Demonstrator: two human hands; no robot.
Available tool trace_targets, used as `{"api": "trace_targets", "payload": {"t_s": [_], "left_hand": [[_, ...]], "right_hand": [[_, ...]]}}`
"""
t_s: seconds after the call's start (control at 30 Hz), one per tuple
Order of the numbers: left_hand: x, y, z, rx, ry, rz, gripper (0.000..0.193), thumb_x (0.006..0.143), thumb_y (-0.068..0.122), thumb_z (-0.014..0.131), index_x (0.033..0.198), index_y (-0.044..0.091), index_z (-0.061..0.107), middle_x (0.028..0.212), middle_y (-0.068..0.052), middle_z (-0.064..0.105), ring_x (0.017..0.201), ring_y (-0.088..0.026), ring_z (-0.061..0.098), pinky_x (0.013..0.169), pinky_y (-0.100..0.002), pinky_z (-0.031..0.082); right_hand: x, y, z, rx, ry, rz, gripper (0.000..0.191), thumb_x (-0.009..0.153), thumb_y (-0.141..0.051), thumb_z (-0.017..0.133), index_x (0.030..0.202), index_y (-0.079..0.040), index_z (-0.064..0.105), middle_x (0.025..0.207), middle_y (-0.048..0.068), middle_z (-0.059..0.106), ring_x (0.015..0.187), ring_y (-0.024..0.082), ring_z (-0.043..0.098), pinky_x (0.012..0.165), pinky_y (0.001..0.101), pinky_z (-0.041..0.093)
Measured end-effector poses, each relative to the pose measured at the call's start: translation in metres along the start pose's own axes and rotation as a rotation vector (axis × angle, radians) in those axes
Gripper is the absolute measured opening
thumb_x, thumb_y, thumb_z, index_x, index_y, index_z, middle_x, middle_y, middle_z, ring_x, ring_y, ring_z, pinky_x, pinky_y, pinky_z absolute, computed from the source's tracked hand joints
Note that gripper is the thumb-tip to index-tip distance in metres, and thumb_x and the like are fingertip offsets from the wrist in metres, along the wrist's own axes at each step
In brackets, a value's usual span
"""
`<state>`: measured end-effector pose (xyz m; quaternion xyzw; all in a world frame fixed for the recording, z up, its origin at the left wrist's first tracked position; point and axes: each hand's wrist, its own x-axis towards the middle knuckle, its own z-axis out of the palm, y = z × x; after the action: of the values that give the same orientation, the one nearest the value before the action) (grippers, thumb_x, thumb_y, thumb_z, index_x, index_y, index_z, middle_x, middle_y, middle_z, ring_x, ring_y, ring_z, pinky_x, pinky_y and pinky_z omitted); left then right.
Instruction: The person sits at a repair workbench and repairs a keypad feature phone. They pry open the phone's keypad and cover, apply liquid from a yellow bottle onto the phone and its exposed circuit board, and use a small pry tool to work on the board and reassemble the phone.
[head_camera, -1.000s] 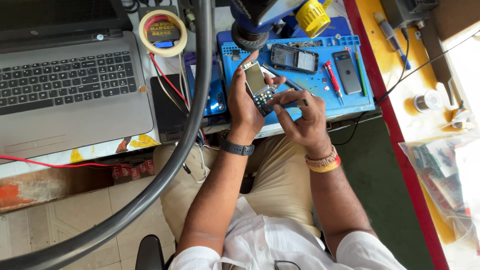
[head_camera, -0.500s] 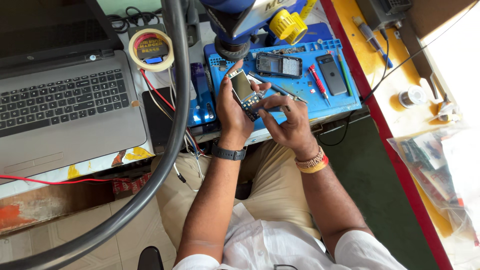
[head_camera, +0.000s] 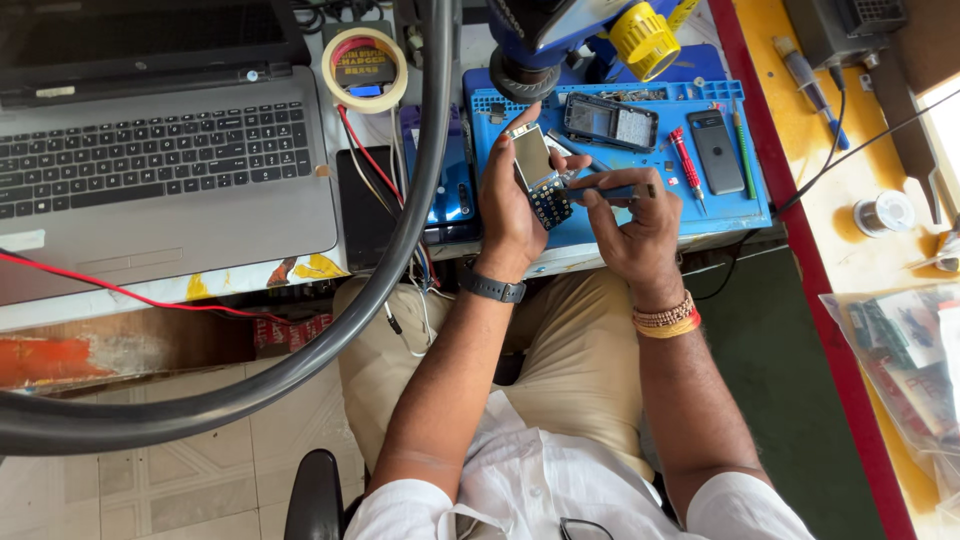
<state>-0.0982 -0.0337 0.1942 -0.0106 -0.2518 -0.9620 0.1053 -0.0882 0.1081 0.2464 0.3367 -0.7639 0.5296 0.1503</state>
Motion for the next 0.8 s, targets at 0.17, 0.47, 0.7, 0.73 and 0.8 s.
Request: {"api": "trace_targets", "payload": {"t_s": [0.17, 0.47, 0.7, 0.73, 0.8], "left_hand": [[0.001, 0.000, 0.000, -0.073, 0.001, -0.063, 0.061, 0.110, 0.050, 0.036, 0.156, 0.009, 0.041, 0.089, -0.012, 0.059, 0.098, -0.037, 0.070, 0.082, -0.058, 0.065], [0.003, -0.002, -0.003, -0.141, 0.000, -0.067, 0.062, 0.109, 0.052, 0.040, 0.156, 0.011, 0.040, 0.089, -0.012, 0.057, 0.098, -0.036, 0.069, 0.086, -0.063, 0.062], [0.003, -0.003, -0.006, -0.184, 0.033, -0.079, 0.060, 0.109, 0.053, 0.039, 0.154, 0.013, 0.042, 0.089, -0.010, 0.058, 0.097, -0.036, 0.068, 0.087, -0.065, 0.061], [0.002, -0.002, -0.006, -0.173, 0.038, -0.075, 0.060, 0.109, 0.053, 0.039, 0.154, 0.014, 0.042, 0.089, -0.010, 0.058, 0.097, -0.035, 0.068, 0.087, -0.065, 0.061], [0.002, -0.003, -0.007, -0.151, 0.050, -0.070, 0.060, 0.109, 0.054, 0.039, 0.154, 0.015, 0.042, 0.088, -0.011, 0.058, 0.097, -0.035, 0.068, 0.087, -0.065, 0.061]], "right_hand": [[-0.004, 0.000, -0.002, -0.147, -0.103, -0.194, 0.024, 0.094, 0.011, 0.070, 0.107, 0.001, 0.051, 0.098, 0.018, 0.074, 0.095, 0.030, 0.078, 0.079, 0.0355, 0.061], [-0.008, -0.007, 0.001, -0.074, -0.084, -0.107, 0.021, 0.102, 0.010, 0.065, 0.111, 0.000, 0.049, 0.110, 0.020, 0.076, 0.100, 0.028, 0.079, 0.082, 0.0339, 0.064], [-0.013, -0.005, 0.000, -0.150, -0.041, -0.097, 0.022, 0.101, 0.010, 0.066, 0.111, -0.001, 0.050, 0.108, 0.020, 0.076, 0.094, 0.029, 0.080, 0.081, 0.0353, 0.064], [-0.016, -0.005, 0.001, -0.183, -0.064, -0.122, 0.023, 0.099, 0.010, 0.067, 0.109, -0.001, 0.050, 0.107, 0.019, 0.076, 0.092, 0.029, 0.079, 0.078, 0.0353, 0.063], [-0.019, -0.004, 0.002, -0.249, -0.111, -0.169, 0.026, 0.095, 0.009, 0.070, 0.106, -0.002, 0.049, 0.104, 0.017, 0.077, 0.089, 0.029, 0.078, 0.074, 0.0352, 0.060]]}}
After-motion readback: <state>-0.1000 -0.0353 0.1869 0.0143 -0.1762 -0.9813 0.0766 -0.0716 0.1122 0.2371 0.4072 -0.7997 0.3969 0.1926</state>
